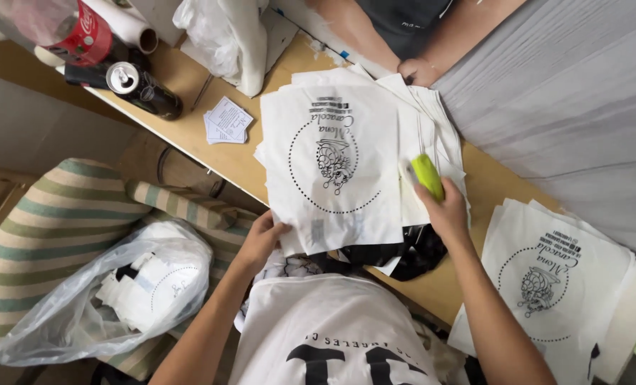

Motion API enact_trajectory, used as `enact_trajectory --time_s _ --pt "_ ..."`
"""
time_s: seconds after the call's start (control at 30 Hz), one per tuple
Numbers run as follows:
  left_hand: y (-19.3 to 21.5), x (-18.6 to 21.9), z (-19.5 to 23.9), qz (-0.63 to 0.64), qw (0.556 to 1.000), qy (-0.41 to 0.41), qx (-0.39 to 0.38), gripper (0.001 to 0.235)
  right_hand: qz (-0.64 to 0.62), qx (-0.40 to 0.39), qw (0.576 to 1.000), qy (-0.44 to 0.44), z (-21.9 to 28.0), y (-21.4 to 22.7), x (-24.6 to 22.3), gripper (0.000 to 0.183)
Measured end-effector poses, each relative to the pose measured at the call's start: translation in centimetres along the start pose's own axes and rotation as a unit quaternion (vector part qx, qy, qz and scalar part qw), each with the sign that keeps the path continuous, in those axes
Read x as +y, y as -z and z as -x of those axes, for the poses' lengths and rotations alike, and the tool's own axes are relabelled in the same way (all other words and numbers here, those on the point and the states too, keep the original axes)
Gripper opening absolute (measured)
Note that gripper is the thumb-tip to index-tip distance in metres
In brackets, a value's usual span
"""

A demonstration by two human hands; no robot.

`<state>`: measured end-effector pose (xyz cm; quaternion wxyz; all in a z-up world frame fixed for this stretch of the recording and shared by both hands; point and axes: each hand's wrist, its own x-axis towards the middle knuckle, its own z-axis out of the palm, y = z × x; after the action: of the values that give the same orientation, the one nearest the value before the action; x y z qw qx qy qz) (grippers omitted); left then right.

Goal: Attaching black handles to white printed shopping bags using a handheld fastening tool.

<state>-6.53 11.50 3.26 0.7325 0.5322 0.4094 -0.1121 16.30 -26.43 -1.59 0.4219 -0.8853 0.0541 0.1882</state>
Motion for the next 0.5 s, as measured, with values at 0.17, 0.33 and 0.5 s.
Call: enact_trajectory --time_s 0.17,0.33,0.5 --pt "0.4 5.1 6.0 0.035 0.995 -0.068 -0.066 0.029 0.230 0.111 0.961 0.105 1.4 -2.9 -4.6 0.086" --pt "2.9 3.8 8.4 0.112 0.974 -0.007 -0.198 0.057 0.101 -0.123 0.984 0.073 9.4 -7.0 -4.2 0.066" --pt "2.1 0.9 8.9 0.268 0.899 -0.025 -0.345 0.053 -0.175 -0.356 0.906 -0.147 18.7 -11.6 -4.0 0.066"
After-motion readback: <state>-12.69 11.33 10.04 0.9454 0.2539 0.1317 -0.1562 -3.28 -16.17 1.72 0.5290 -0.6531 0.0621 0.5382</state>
